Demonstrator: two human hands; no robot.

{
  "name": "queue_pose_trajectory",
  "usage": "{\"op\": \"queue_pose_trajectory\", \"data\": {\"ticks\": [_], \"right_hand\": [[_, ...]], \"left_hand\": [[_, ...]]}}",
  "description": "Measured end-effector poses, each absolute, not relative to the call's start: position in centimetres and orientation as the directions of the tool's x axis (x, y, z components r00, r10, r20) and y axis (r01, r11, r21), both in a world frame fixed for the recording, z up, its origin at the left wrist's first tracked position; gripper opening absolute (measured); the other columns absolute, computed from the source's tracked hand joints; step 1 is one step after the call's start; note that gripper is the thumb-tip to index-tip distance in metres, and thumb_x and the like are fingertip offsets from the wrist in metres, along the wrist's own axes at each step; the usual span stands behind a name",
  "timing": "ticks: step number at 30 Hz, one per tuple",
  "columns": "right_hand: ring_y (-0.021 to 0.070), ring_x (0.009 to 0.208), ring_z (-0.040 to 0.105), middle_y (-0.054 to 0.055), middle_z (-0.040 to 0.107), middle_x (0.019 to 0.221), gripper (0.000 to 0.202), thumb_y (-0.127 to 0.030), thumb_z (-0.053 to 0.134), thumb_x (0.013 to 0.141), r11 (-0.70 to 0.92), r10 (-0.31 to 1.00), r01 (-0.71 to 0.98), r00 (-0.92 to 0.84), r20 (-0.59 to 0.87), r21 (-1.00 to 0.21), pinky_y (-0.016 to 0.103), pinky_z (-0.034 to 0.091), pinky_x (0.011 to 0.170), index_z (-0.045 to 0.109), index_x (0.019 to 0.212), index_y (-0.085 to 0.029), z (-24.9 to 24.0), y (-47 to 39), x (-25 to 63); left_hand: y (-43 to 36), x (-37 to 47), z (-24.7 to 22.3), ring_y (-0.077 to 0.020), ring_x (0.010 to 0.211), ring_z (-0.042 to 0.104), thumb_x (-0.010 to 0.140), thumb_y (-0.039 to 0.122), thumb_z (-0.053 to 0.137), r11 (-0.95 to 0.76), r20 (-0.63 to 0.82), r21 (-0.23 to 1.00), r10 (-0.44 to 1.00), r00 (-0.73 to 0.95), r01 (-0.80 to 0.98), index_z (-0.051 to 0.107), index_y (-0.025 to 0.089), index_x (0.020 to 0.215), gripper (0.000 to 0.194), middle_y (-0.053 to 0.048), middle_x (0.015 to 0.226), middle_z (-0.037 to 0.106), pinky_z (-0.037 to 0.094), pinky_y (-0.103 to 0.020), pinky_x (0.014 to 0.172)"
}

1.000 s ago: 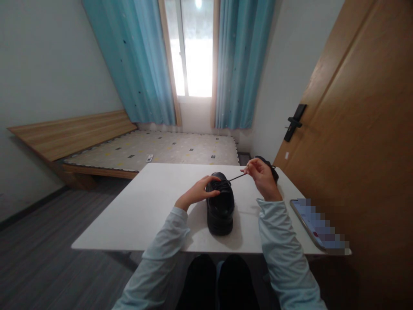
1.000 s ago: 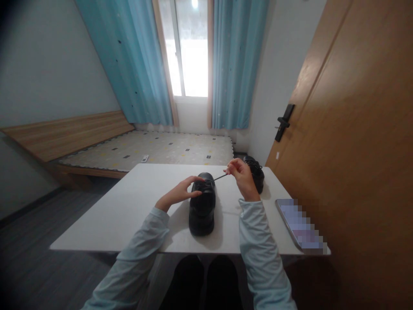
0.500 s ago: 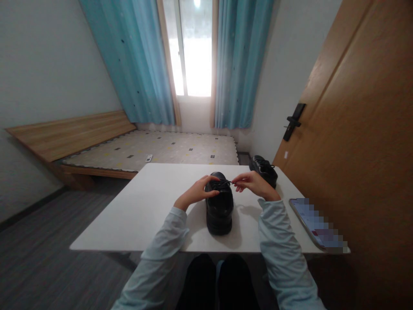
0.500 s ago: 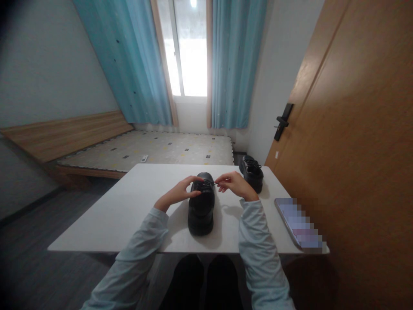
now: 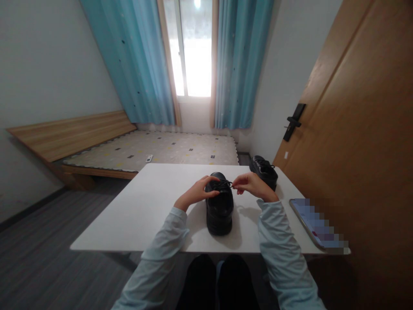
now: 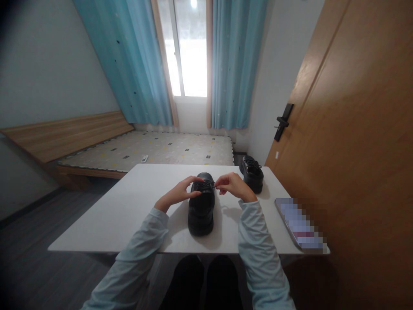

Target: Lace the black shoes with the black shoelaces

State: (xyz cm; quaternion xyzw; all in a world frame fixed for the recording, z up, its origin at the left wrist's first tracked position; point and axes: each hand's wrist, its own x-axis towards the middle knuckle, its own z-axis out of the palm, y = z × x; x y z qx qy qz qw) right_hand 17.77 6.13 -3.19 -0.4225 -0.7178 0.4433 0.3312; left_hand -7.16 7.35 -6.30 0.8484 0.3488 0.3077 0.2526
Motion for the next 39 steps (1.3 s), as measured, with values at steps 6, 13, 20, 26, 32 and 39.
{"op": "queue_pose_trajectory", "data": {"ticks": [6, 13, 20, 26, 32, 39], "right_hand": [[0.0117, 0.052, 0.061, 0.004, 0.066, 0.061, 0.015, -0.027, 0.070, 0.069, 0.367, 0.882, 0.344, -0.425, 0.205, -0.865, 0.023, 0.051, 0.051, 0.072, 0.073, -0.013, -3.1, 6.1, 17.4], [0.0117, 0.049, 0.060, 0.002, 0.064, 0.057, 0.019, -0.029, 0.073, 0.067, 0.402, 0.883, 0.329, -0.386, 0.267, -0.855, 0.020, 0.046, 0.042, 0.068, 0.075, -0.013, -3.4, 6.3, 16.7], [0.0119, 0.048, 0.059, 0.003, 0.065, 0.058, 0.027, -0.035, 0.075, 0.065, 0.375, 0.891, 0.314, -0.381, 0.246, -0.872, 0.021, 0.048, 0.042, 0.065, 0.075, -0.012, -3.2, 6.2, 16.4], [0.0151, 0.055, 0.064, 0.004, 0.067, 0.065, 0.039, -0.043, 0.076, 0.065, 0.324, 0.891, 0.279, -0.412, 0.192, -0.904, 0.029, 0.056, 0.054, 0.065, 0.085, -0.012, -2.8, 6.0, 16.4], [0.0155, 0.065, 0.064, 0.004, 0.066, 0.070, 0.042, -0.039, 0.081, 0.058, 0.384, 0.867, 0.332, -0.451, 0.213, -0.862, 0.029, 0.054, 0.061, 0.066, 0.089, -0.013, -2.8, 5.9, 16.4], [0.0124, 0.068, 0.058, 0.005, 0.061, 0.087, 0.037, -0.035, 0.077, 0.064, 0.473, 0.829, 0.380, -0.498, 0.255, -0.795, 0.026, 0.051, 0.059, 0.067, 0.094, -0.015, -3.1, 6.3, 16.3]], "left_hand": [[7.3, -7.1, -6.2, -0.0230, 0.110, 0.055, 0.078, 0.037, 0.065, -0.629, 0.345, 0.643, 0.747, 0.568, 0.436, 0.056, 0.022, 0.116, 0.042, -0.008, 0.117, 0.059, 0.041, -0.040, 0.099], [7.1, -6.8, -6.0, -0.0229, 0.111, 0.054, 0.075, 0.034, 0.068, -0.680, 0.432, 0.608, 0.716, 0.548, 0.410, 0.056, 0.022, 0.116, 0.044, -0.008, 0.116, 0.058, 0.041, -0.039, 0.100], [6.2, -5.4, -5.5, -0.0231, 0.112, 0.051, 0.077, 0.030, 0.068, -0.740, 0.587, 0.550, 0.673, 0.450, 0.388, 0.069, 0.022, 0.090, 0.015, -0.007, 0.111, 0.057, 0.040, -0.041, 0.101], [6.0, -4.2, -5.9, -0.0215, 0.105, 0.055, 0.074, 0.026, 0.071, -0.740, 0.607, 0.551, 0.673, 0.423, 0.387, 0.070, 0.021, 0.087, 0.013, -0.006, 0.105, 0.061, 0.043, -0.039, 0.097], [5.9, -3.9, -5.8, -0.0220, 0.102, 0.057, 0.072, 0.027, 0.073, -0.709, 0.588, 0.575, 0.705, 0.397, 0.407, 0.070, 0.020, 0.081, 0.012, -0.006, 0.101, 0.062, 0.044, -0.039, 0.094], [5.8, -3.7, -5.9, -0.0217, 0.099, 0.057, 0.073, 0.023, 0.071, -0.711, 0.602, 0.580, 0.703, 0.378, 0.399, 0.069, 0.019, 0.077, 0.005, -0.006, 0.098, 0.063, 0.045, -0.039, 0.092]]}}
